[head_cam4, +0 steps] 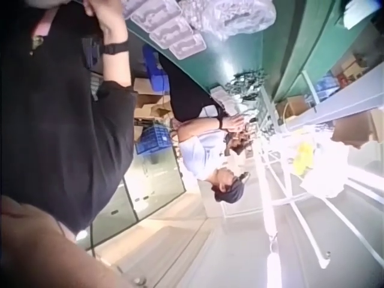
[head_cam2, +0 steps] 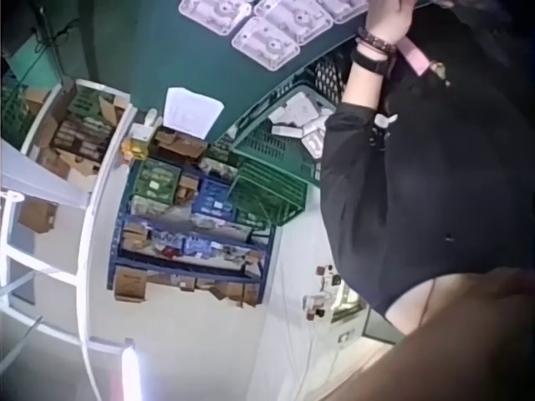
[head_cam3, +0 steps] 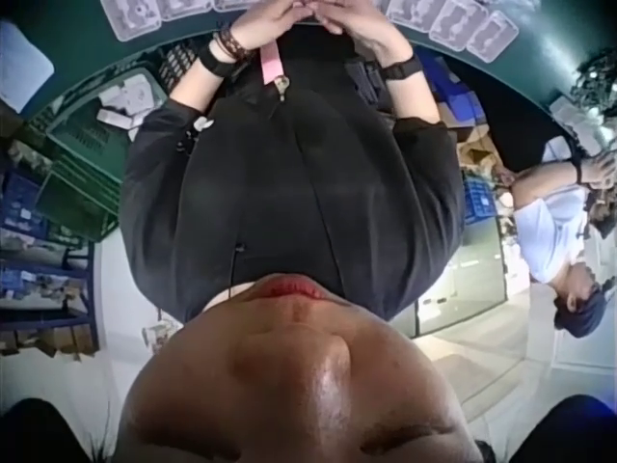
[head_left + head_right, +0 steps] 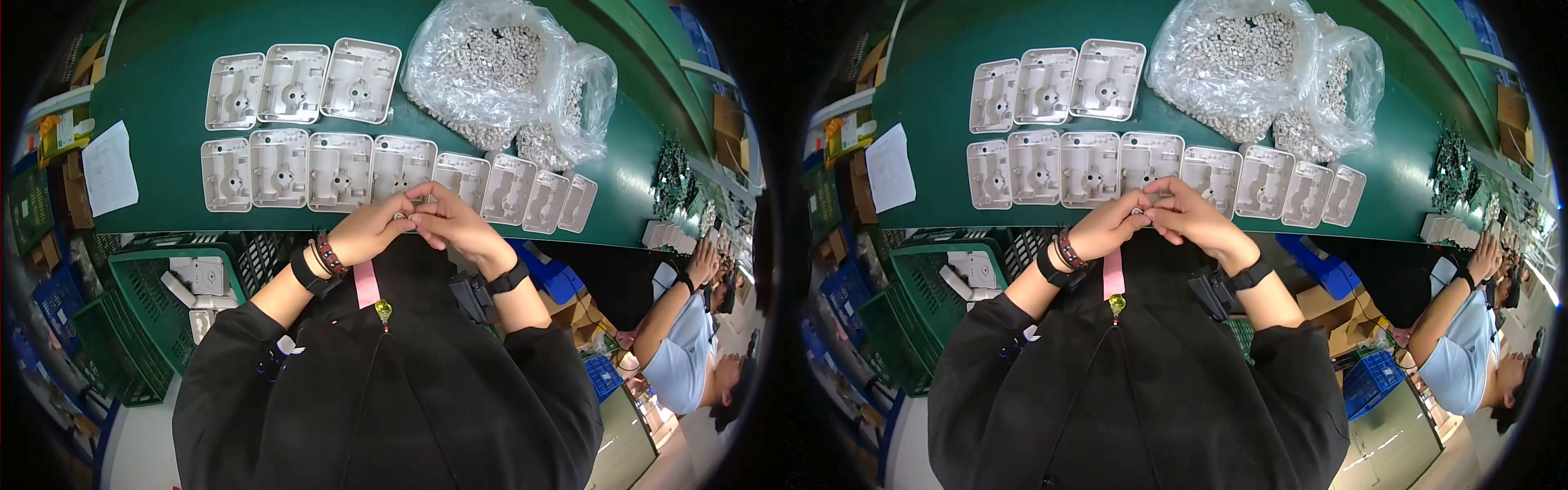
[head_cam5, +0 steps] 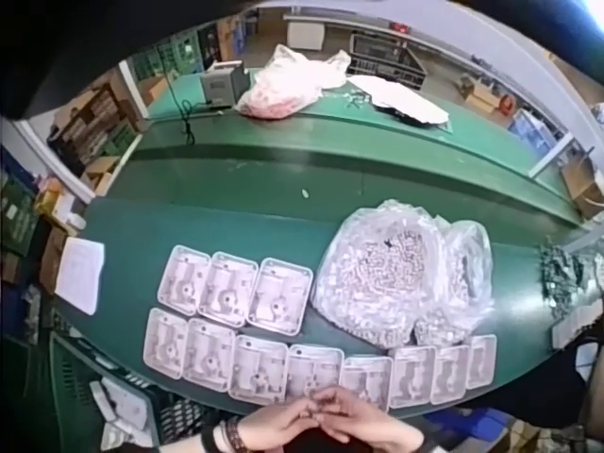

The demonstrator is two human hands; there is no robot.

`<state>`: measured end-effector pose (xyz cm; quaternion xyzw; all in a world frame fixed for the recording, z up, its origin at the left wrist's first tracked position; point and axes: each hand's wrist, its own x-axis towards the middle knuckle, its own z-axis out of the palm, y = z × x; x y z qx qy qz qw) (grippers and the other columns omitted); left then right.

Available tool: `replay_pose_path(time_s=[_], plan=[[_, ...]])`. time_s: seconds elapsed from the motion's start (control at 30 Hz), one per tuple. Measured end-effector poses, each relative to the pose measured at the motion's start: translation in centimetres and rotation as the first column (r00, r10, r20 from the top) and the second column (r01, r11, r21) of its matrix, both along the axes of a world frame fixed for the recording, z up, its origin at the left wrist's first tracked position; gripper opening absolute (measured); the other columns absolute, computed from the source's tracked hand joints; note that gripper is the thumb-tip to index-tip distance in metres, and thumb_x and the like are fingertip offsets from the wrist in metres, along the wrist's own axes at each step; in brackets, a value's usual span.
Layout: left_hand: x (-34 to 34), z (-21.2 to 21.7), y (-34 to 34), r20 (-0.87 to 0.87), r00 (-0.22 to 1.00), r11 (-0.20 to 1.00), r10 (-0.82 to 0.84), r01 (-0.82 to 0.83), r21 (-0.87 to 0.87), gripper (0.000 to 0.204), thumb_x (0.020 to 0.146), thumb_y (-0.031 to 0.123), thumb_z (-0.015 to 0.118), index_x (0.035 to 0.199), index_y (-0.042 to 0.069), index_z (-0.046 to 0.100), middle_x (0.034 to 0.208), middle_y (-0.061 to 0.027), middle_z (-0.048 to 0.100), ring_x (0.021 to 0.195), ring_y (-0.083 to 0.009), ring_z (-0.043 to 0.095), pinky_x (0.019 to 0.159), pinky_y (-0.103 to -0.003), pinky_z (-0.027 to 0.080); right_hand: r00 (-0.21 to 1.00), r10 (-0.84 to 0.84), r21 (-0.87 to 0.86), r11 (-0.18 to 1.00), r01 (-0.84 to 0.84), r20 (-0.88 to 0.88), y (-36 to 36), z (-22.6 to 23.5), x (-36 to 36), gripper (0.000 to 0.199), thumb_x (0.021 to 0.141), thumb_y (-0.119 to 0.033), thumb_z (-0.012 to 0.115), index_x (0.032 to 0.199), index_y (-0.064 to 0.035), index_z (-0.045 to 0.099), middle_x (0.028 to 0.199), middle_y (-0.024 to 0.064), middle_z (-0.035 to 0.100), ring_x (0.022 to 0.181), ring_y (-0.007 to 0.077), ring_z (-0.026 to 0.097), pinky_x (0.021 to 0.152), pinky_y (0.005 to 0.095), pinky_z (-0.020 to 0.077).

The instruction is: The person takes white plastic housings from a crate and places them on the table. They then pick up small white components from a bag and insert them into the housings by hand.

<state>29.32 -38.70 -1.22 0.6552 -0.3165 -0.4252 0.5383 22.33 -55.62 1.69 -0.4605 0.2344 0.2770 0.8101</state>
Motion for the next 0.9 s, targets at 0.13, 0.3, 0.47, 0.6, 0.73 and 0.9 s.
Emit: replay_pose_path(time_s=[0.13,0.3,0.47,0.6,0.73,0.9], plan=[[0.0,0.1,0.0,0.320,0.946,0.999,-0.053,0.054,0.005,0.017,0.088,0.021,0.043,0.088,0.005,0.043,0.063,-0.0041,0.047,0.049,-0.0132,0.045,0.047,-0.026,0.037,0.979,0.156,0.108,0.984,-0.142,-0.133,-0.5,-0.7,0.3,0.026,0.084,-0.004,0.048,0.108,-0.0048,0.039,0.071,0.0007,0.050,0.055,0.0078,0.045,0.050,0.0216,0.0372],[1.1,-0.2,0.2,-0.398,0.910,0.967,0.113,-0.010,0.253,0.016,0.086,0.021,0.046,0.089,0.005,0.044,0.065,-0.0088,0.051,0.052,-0.0230,0.048,0.049,-0.031,0.038,0.921,0.139,-0.397,0.917,0.019,0.364,0.5,-1.5,0.8,0.016,0.080,-0.005,0.053,0.094,-0.0048,0.047,0.068,0.0038,0.051,0.056,0.0162,0.049,0.051,0.0262,0.0397],[2.0,-1.6,0.8,-0.469,0.854,0.962,0.226,-0.121,0.244,0.018,0.085,0.021,0.048,0.091,0.005,0.045,0.065,-0.0049,0.049,0.051,-0.0154,0.045,0.048,-0.029,0.038,0.542,0.626,-0.812,0.545,0.210,0.560,-0.6,-2.4,3.8,0.008,0.072,-0.006,0.058,0.077,-0.0038,0.053,0.068,0.0084,0.052,0.062,0.0265,0.051,0.056,0.0316,0.0420],[2.8,-2.1,0.8,0.167,0.966,0.910,0.196,-0.242,0.337,0.018,0.082,0.023,0.050,0.091,0.008,0.048,0.065,-0.0121,0.055,0.055,-0.0296,0.053,0.050,-0.037,0.040,0.345,0.811,-0.870,0.369,0.327,0.473,-2.7,-4.0,7.7,0.008,0.065,-0.009,0.059,0.071,-0.0059,0.055,0.073,0.0055,0.051,0.067,0.0240,0.051,0.060,0.0316,0.0413],[3.1,-2.6,0.9,0.373,0.928,0.880,0.002,-0.179,0.441,0.016,0.081,0.023,0.051,0.090,0.010,0.052,0.063,-0.0125,0.057,0.060,-0.0310,0.056,0.053,-0.040,0.043,0.083,0.971,-0.892,0.168,0.420,0.222,-3.1,-4.7,10.1,0.009,0.062,-0.013,0.056,0.070,-0.0092,0.057,0.079,0.0024,0.049,0.075,0.0185,0.049,0.064,0.0278,0.0390],[2.9,-3.1,1.2,0.442,0.896,0.904,-0.031,-0.164,0.396,0.012,0.079,0.021,0.053,0.086,0.012,0.057,0.062,-0.0128,0.056,0.061,-0.0314,0.056,0.055,-0.040,0.044,-0.006,0.986,-0.890,0.150,0.430,0.164,-2.4,-6.4,11.4,0.010,0.061,-0.016,0.053,0.068,-0.0116,0.058,0.084,0.0005,0.047,0.080,0.0148,0.045,0.068,0.0251,0.0368]])
